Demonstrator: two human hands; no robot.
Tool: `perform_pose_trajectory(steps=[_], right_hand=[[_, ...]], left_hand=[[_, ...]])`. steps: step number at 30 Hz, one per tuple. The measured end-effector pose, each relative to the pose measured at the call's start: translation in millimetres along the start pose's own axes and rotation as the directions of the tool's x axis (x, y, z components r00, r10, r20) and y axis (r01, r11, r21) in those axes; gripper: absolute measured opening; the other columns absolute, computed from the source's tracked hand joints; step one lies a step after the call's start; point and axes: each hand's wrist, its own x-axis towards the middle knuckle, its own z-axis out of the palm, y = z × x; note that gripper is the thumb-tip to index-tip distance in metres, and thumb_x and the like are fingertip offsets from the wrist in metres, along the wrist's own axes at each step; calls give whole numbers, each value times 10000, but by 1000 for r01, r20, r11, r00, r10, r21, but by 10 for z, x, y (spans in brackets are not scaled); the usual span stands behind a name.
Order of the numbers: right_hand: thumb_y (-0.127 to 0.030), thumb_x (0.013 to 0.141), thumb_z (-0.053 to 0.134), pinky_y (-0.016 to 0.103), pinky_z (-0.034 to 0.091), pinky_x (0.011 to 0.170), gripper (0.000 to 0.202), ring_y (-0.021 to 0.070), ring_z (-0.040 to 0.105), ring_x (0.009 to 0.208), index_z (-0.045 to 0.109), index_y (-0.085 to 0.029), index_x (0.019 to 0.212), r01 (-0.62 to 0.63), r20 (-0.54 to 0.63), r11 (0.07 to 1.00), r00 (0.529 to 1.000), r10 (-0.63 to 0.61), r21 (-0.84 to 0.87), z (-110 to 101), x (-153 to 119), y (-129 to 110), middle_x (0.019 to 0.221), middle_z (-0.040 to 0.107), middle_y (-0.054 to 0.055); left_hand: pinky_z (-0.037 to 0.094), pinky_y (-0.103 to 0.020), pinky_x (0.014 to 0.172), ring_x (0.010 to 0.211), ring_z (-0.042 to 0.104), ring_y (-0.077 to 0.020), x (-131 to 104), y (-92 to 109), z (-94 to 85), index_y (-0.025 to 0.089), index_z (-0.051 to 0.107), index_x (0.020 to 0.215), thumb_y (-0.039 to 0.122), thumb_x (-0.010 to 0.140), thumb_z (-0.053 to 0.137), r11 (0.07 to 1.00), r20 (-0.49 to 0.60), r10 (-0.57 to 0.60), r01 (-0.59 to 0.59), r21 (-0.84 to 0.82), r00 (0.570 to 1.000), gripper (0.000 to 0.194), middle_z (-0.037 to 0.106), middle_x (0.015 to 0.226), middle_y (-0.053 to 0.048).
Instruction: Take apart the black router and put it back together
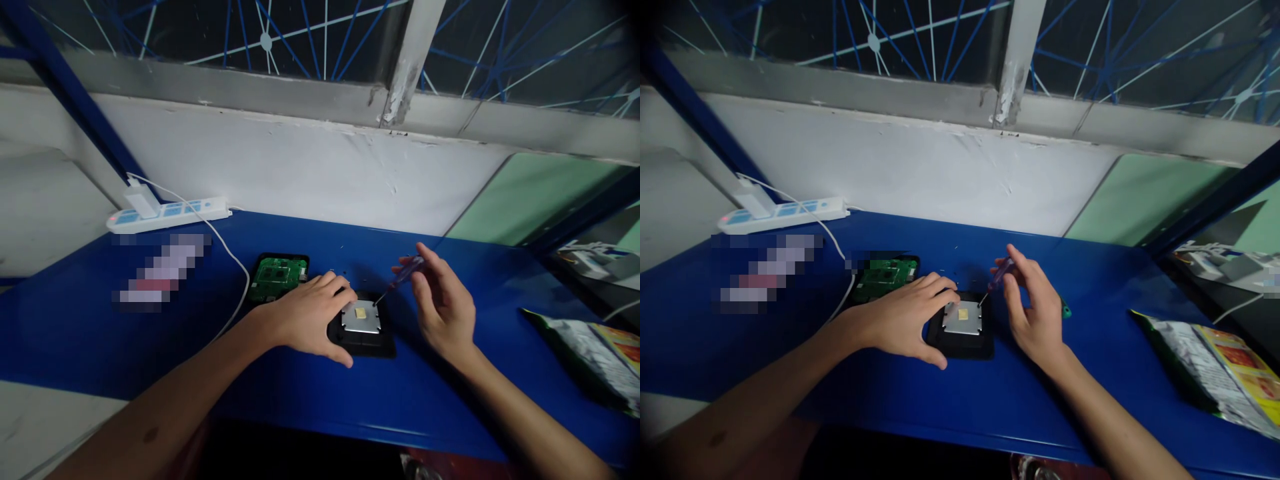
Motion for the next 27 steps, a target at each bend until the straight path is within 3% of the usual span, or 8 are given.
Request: perform_pose_trajectory(steps=[2,5,14,20,27], right_hand=[[-183,936,601,432,587,787,458,188,658,856,567,-339,1365,37,-25,999,999,-38,-38,-9,4,34,1001,639,37],[-192,902,651,410,588,723,417,173,611,788,610,-325,1296,45,-25,998,999,-46,-53,-26,9,65,962,584,33],[-240,968,547,437,614,813,437,212,699,984,508,-321,1395,-35,38,998,999,33,51,-8,0,10,1256,599,84],[-246,1016,440,488,607,868,457,233,700,1064,444,-330,1465,-49,38,997,998,47,56,5,-12,-8,1346,610,95],[-202,920,635,457,585,819,399,197,690,846,587,-300,1303,22,-61,1000,998,-23,-18,1,12,31,990,646,38]], left_hand=[[434,-452,1001,1222,475,-342,-2,0,4,198,544,1243,742,629,788,1000,-3,-2,2,8,1000,856,531,1337,-126],[431,-453,1003,1229,473,-346,-1,0,10,199,543,1242,745,636,782,1000,-4,-2,2,12,1000,850,527,1347,-131],[419,-454,1012,1225,468,-340,2,3,3,204,539,1246,752,646,765,1000,2,-6,6,-1,1000,844,522,1342,-123],[412,-446,1022,1224,471,-337,2,7,-4,207,549,1224,732,646,778,1000,10,-4,4,-2,1000,814,531,1327,-114],[433,-454,997,1223,476,-342,0,7,-8,207,540,1233,734,648,778,1000,6,-1,1,-11,1000,822,529,1330,-124]])
